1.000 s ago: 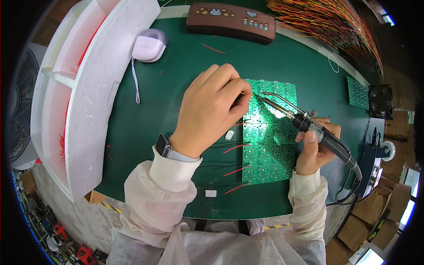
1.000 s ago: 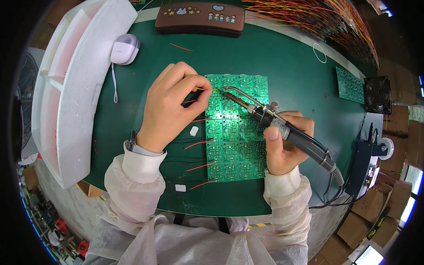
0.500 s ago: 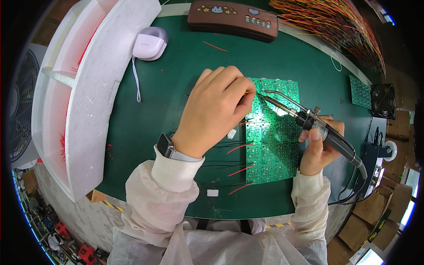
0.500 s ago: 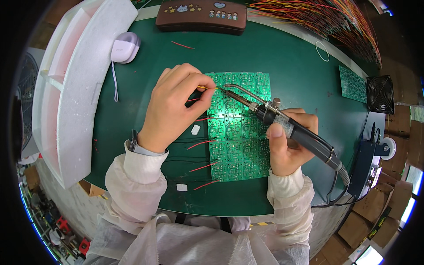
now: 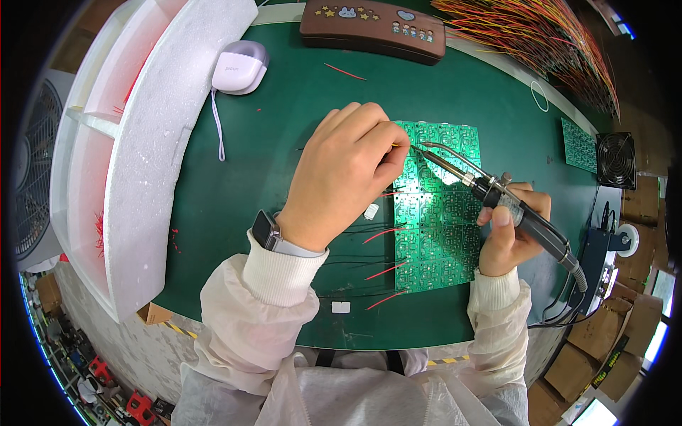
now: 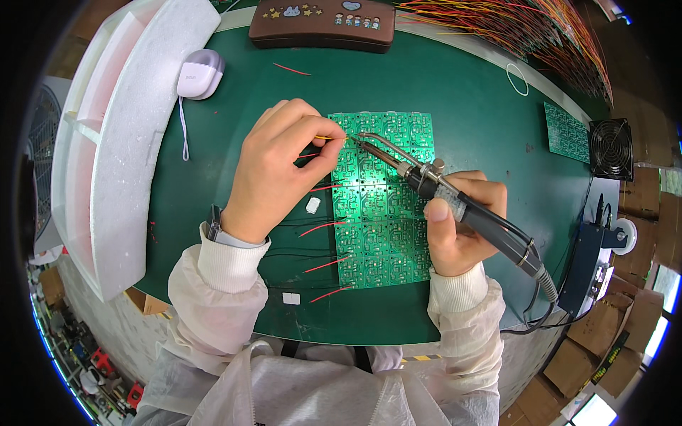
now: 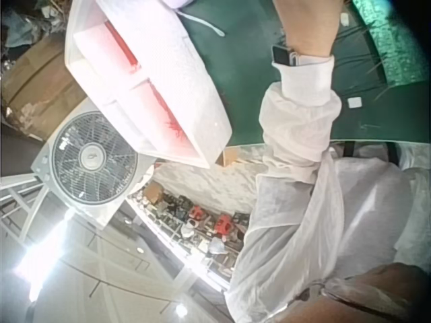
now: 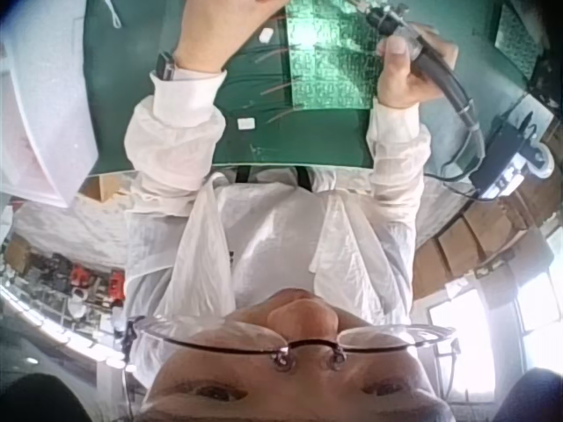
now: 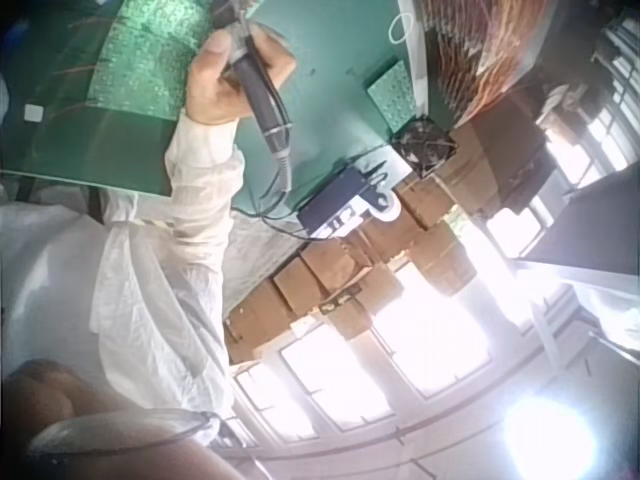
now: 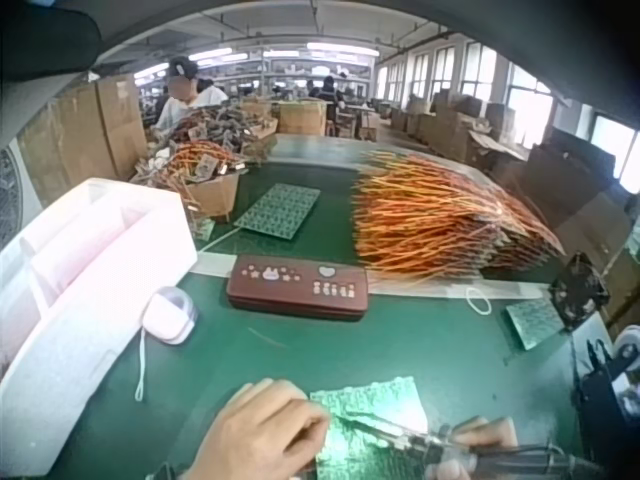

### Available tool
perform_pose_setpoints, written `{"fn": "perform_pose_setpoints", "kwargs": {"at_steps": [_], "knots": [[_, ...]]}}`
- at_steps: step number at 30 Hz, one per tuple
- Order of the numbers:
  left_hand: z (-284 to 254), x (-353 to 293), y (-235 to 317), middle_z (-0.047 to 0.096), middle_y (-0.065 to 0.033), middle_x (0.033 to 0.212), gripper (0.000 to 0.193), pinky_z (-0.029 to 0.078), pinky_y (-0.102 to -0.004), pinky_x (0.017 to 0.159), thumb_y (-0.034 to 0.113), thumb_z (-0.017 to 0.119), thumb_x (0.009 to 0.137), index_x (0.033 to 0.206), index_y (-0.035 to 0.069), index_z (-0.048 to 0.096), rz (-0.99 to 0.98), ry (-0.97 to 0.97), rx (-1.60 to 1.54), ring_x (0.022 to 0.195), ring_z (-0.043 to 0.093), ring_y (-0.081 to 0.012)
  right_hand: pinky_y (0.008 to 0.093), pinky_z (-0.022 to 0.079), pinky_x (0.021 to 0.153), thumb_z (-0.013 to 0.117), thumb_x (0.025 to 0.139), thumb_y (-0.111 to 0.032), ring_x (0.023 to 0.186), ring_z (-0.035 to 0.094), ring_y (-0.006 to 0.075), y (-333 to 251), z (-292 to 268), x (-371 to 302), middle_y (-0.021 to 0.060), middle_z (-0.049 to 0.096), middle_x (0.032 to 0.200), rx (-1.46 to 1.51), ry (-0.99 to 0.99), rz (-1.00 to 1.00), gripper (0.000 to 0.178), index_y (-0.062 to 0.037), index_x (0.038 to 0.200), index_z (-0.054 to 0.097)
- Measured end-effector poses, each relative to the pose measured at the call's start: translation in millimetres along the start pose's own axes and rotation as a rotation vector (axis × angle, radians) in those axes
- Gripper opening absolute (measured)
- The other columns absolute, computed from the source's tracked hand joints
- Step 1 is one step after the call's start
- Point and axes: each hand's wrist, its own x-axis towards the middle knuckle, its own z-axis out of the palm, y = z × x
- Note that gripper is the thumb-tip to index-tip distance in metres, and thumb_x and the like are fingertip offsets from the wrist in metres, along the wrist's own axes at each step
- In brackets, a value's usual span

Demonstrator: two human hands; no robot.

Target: The person solders wires to a circuit board using a soldering iron, taking additional wires from a container and attaching them to the board.

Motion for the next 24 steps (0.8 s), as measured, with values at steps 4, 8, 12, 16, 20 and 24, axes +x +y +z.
{"fn": "perform_pose_setpoints", "kwargs": {"at_steps": [4, 8, 12, 16, 20, 24], "knots": [[0.2, 0.1, -0.4, 0.049, -0.0031, 0.067, 0.015, 0.039, -0.0281, 0.054, -0.004, 0.063, 0.061, 0.07, 0.004, 0.054, -0.003, 0.012, 0.005, 0.062, 0.048, -0.0182, 0.025, 0.04, 0.053, 0.067, 0.072, -0.023, 0.058, 0.049, 0.0159, -1.0, -0.5, -2.1, 0.0095, 0.051, 0.066, 0.004, -0.004, 0.039, 0.036, 0.0041, 0.078, 0.044], [1.0, -0.3, -0.8, 0.049, -0.0032, 0.067, 0.015, 0.039, -0.0286, 0.054, -0.004, 0.063, 0.061, 0.07, 0.004, 0.054, -0.012, 0.02, 0.003, 0.062, 0.048, -0.0184, 0.0248, 0.04, 0.052, 0.066, 0.072, -0.021, 0.057, 0.049, 0.0158, -1.3, 0.9, -2.0, 0.0099, 0.051, 0.066, 0.008, -0.002, 0.014, 0.035, 0.0049, 0.079, 0.044], [1.7, -0.9, 0.0, 0.05, -0.0034, 0.067, 0.015, 0.039, -0.0282, 0.053, -0.004, 0.063, 0.061, 0.07, 0.004, 0.053, -0.036, 0.018, -0.008, 0.063, 0.048, -0.0185, 0.0246, 0.04, 0.051, 0.066, 0.071, -0.02, 0.056, 0.049, 0.0157, -5.5, 1.9, 0.2, 0.0102, 0.052, 0.065, -0.017, -0.018, -0.001, 0.034, 0.0049, 0.079, 0.044], [1.8, -1.1, 1.0, 0.049, -0.0036, 0.067, 0.015, 0.04, -0.0276, 0.052, -0.005, 0.062, 0.061, 0.07, 0.004, 0.054, -0.062, 0.014, -0.027, 0.063, 0.048, -0.0185, 0.0249, 0.041, 0.052, 0.066, 0.071, -0.02, 0.055, 0.049, 0.0158, -6.0, 1.8, 0.3, 0.0106, 0.052, 0.065, -0.05, -0.019, -0.031, 0.034, 0.0049, 0.079, 0.044], [2.7, -1.2, 0.0, 0.049, -0.0037, 0.067, 0.016, 0.04, -0.0278, 0.053, -0.005, 0.061, 0.06, 0.07, 0.004, 0.054, -0.055, 0.013, -0.016, 0.063, 0.048, -0.0185, 0.0254, 0.041, 0.052, 0.066, 0.07, -0.021, 0.057, 0.049, 0.016, -3.5, 2.7, -2.2, 0.0109, 0.052, 0.065, -0.028, -0.002, -0.006, 0.035, 0.0045, 0.079, 0.044], [1.8, -0.8, 0.2, 0.049, -0.0033, 0.067, 0.016, 0.04, -0.0283, 0.054, -0.004, 0.062, 0.059, 0.07, 0.005, 0.053, -0.035, 0.026, 0.009, 0.062, 0.048, -0.0188, 0.0256, 0.042, 0.052, 0.066, 0.07, -0.021, 0.057, 0.05, 0.0164, -2.9, 2.7, -2.8, 0.0118, 0.052, 0.065, -0.029, -0.011, -0.019, 0.035, 0.0034, 0.078, 0.042]]}}
